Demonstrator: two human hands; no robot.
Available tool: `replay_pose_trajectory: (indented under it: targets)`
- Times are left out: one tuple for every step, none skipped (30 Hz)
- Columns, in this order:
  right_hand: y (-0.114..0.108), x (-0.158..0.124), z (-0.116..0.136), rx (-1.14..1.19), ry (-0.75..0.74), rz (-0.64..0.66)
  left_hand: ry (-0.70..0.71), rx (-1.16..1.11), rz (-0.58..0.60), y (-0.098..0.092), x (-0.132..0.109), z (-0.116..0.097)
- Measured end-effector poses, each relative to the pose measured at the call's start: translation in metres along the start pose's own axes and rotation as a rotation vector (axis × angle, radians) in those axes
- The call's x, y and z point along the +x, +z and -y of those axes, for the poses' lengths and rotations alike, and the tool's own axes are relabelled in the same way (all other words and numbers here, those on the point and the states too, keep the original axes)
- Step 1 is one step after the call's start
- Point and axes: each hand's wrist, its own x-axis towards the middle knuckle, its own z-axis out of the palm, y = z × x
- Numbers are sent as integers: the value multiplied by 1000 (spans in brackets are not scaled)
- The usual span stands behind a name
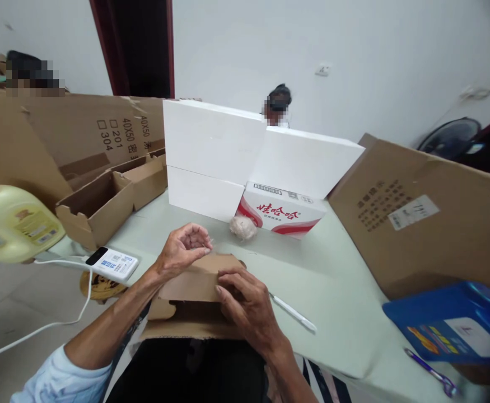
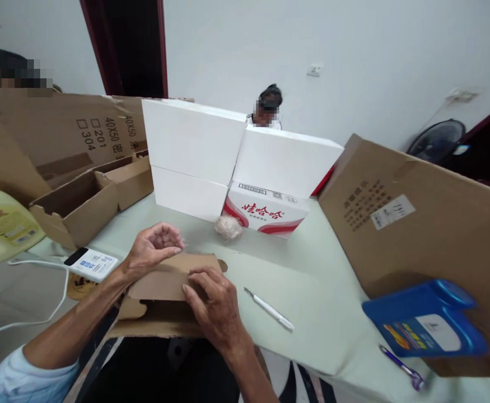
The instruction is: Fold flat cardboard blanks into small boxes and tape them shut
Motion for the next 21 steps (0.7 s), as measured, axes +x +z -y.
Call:
replay_pose_trajectory:
  targets:
    - [5,-2,-2,-24,-11,-14,5,-3,-3,2,-2,0]
    - [10,-6,-5,-57,-25,-33,14,-2,-5,4,-5,0]
    - [14,-12,-7,-98,-43,-51,30,6,-8,6,-8,-1]
    - [18,-20,-8,-145,-67,-69,49,22,-10,9,-11,-1]
    - [22,-28,-10,-198,-90,-89,71,40,-8,12,-14,-1]
    - [26,-37,-11,-252,-108,-105,92,58,-3,14,-18,-1]
    - [30,-46,-12,-301,-121,-116,109,71,3,17,-21,0]
    - [35,-55,-13,-338,-126,-128,117,72,10,19,-25,2]
    - [40,-64,-14,-355,-122,-140,108,55,16,21,-29,5]
    - [45,-72,-16,-351,-112,-150,88,26,19,23,-32,9]
    - [50,-79,-18,-329,-98,-157,62,-7,18,24,-35,13]
    - [54,-85,-20,-300,-86,-166,34,-39,15,24,-37,18]
    - [58,-89,-23,-268,-75,-174,6,-68,14,25,-39,23]
    - [61,-91,-26,-233,-62,-180,-17,-90,12,25,-40,28]
    - [61,-92,-28,-198,-41,-193,-33,-107,12,25,-41,32]
    - [60,-89,-30,-160,-10,-220,-46,-119,15,25,-42,36]
    - [57,-85,-31,-119,32,-258,-60,-133,21,25,-43,38]
    - [52,-78,-31,-75,81,-301,-73,-146,30,25,-44,39]
    - [45,-70,-30,-31,133,-340,-84,-157,41,26,-46,40]
    - [39,-60,-28,11,179,-367,-93,-166,52,28,-47,40]
    - [32,-51,-26,52,212,-373,-102,-172,63,29,-49,40]
